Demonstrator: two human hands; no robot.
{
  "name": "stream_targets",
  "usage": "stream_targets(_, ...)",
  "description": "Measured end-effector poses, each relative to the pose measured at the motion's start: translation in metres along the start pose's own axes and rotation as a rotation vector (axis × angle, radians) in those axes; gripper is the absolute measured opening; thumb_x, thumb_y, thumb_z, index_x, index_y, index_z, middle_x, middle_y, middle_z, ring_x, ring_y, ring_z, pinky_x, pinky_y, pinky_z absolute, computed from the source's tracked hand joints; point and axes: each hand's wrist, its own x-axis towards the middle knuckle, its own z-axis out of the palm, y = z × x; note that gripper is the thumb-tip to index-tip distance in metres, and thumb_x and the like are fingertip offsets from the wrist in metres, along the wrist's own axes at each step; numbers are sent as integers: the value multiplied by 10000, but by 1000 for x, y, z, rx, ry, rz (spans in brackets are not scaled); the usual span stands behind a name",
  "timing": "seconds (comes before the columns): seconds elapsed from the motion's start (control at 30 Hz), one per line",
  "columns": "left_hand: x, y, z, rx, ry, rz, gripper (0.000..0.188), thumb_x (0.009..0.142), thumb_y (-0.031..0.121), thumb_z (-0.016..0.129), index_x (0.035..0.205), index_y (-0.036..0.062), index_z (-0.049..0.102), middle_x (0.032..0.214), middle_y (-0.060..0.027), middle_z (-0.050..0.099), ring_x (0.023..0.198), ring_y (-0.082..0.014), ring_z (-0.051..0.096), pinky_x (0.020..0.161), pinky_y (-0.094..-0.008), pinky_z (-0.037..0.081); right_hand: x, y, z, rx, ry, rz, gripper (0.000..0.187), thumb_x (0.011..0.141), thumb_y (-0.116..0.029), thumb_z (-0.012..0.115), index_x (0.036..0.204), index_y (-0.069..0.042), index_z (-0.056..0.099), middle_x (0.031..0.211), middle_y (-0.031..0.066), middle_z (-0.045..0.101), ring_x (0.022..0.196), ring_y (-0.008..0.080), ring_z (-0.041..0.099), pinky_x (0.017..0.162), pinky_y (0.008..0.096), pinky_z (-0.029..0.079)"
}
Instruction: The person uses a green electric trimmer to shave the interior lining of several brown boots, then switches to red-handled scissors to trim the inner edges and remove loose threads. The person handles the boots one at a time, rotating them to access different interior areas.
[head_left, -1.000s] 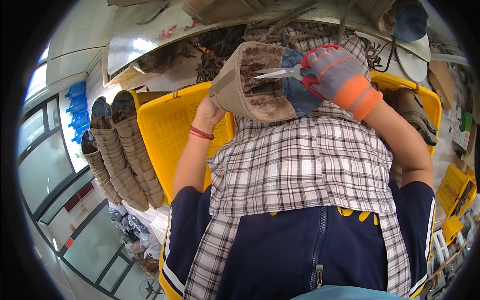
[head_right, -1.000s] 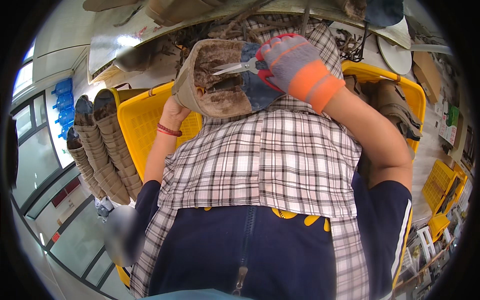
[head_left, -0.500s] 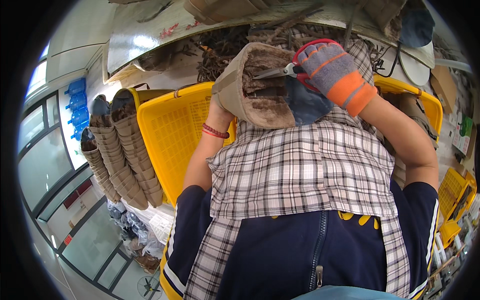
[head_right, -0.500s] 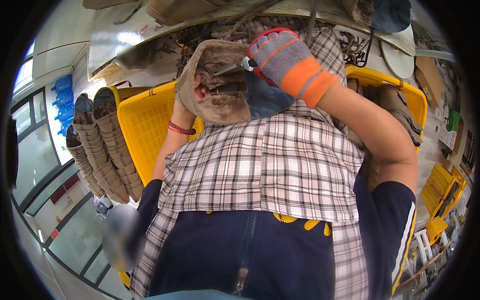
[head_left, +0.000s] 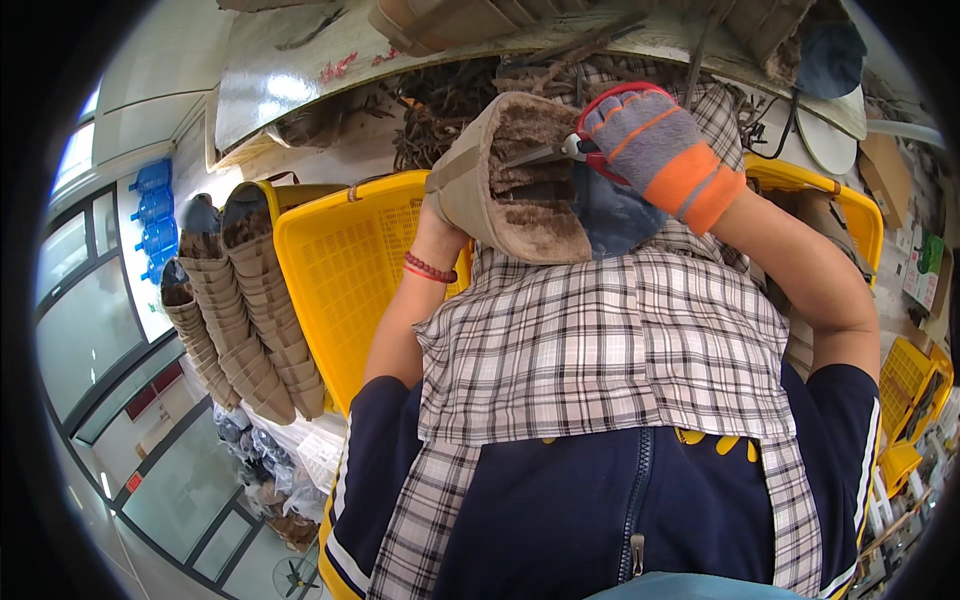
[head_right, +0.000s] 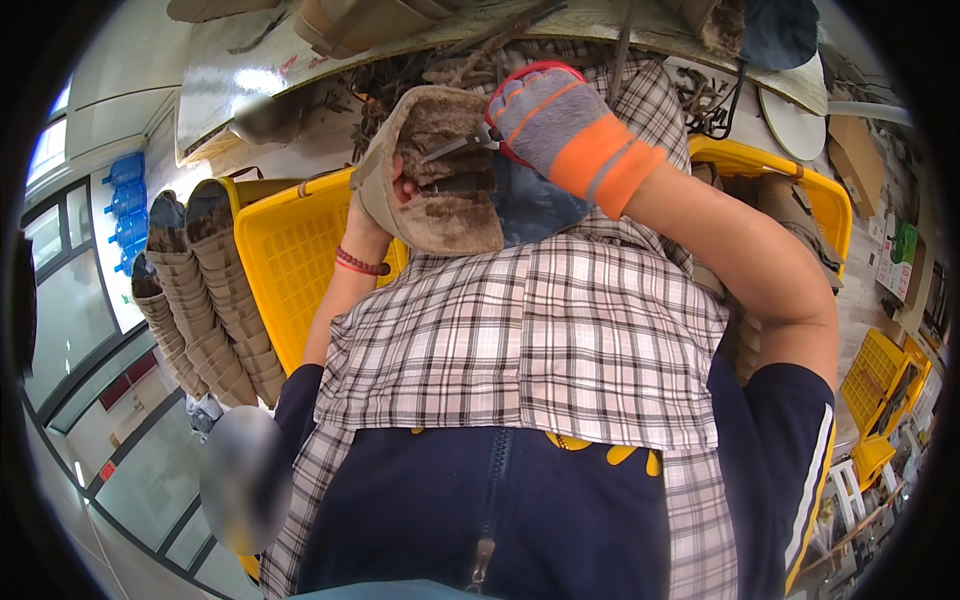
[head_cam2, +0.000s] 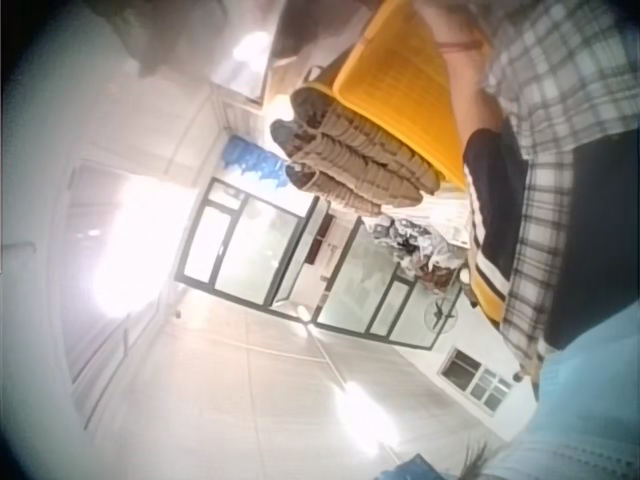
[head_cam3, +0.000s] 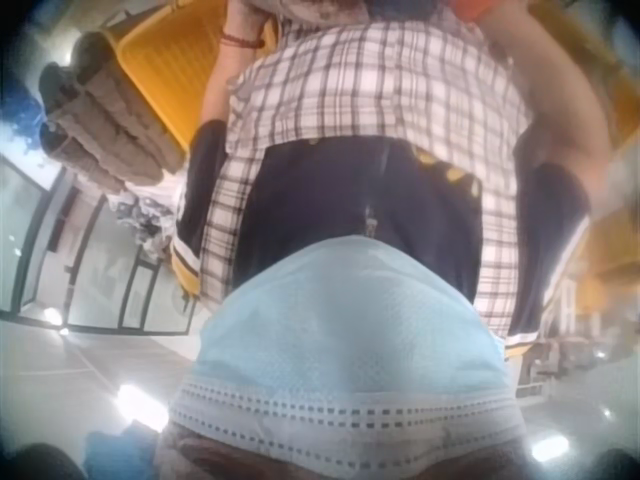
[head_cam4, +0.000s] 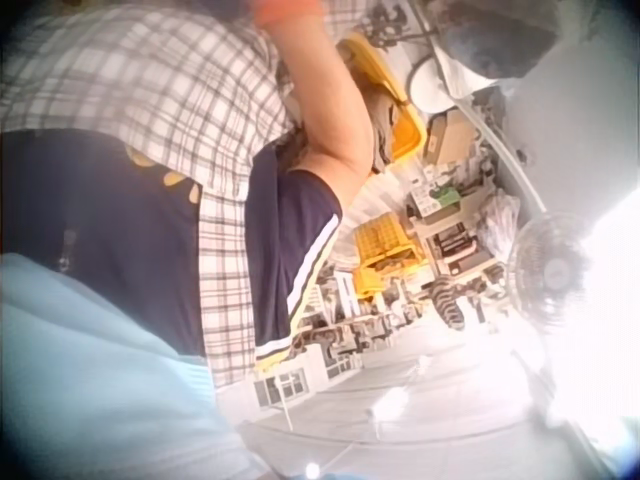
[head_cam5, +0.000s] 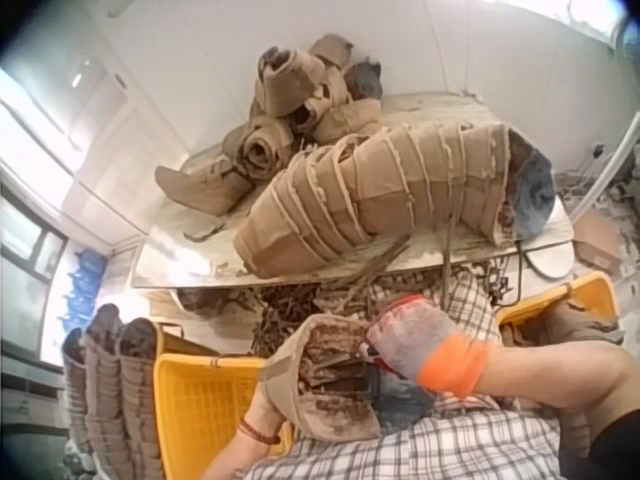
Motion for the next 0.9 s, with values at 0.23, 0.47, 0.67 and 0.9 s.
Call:
stream_targets(0.23, -9, 8, 2, 124, 83, -9, 240, 827, 85, 682, 1059, 100, 624, 904, -44, 654, 697, -210, 633, 612, -339, 529, -20, 9, -8, 258, 74, 148, 266, 773, -267, 686, 985, -113, 641, 899, 76, 649, 865, 225, 629, 779, 343, 495)
stream_targets(0.47, -14, 41, -32, 338, -206, -549, 227, 792, 57, 697, 1008, 33, 631, 894, -55, 661, 618, -189, 646, 423, -271, 496, -30, -9, -17, 398, -89, 200, 322, 766, -349, 696, 992, -123, 659, 917, 74, 646, 880, 228, 620, 832, 333, 477)
stream_targets(0.67, -15, 27, -36, 490, -25, -393, 268, 714, -41, 715, 973, -10, 658, 908, -73, 672, 781, -191, 658, 668, -305, 560, -26, -14, -11, 455, -238, 151, 264, 773, -322, 686, 940, -117, 680, 865, 80, 670, 838, 243, 649, 758, 347, 511)
stream_targets(0.9, -28, 21, -21, 472, 23, -322, 303, 692, -82, 718, 982, -13, 664, 946, -95, 668, 846, -196, 642, 774, -327, 548, -12, -18, -3, 426, -287, 52, 189, 775, -229, 663, 894, -85, 692, 875, 91, 690, 816, 241, 671, 672, 346, 530)
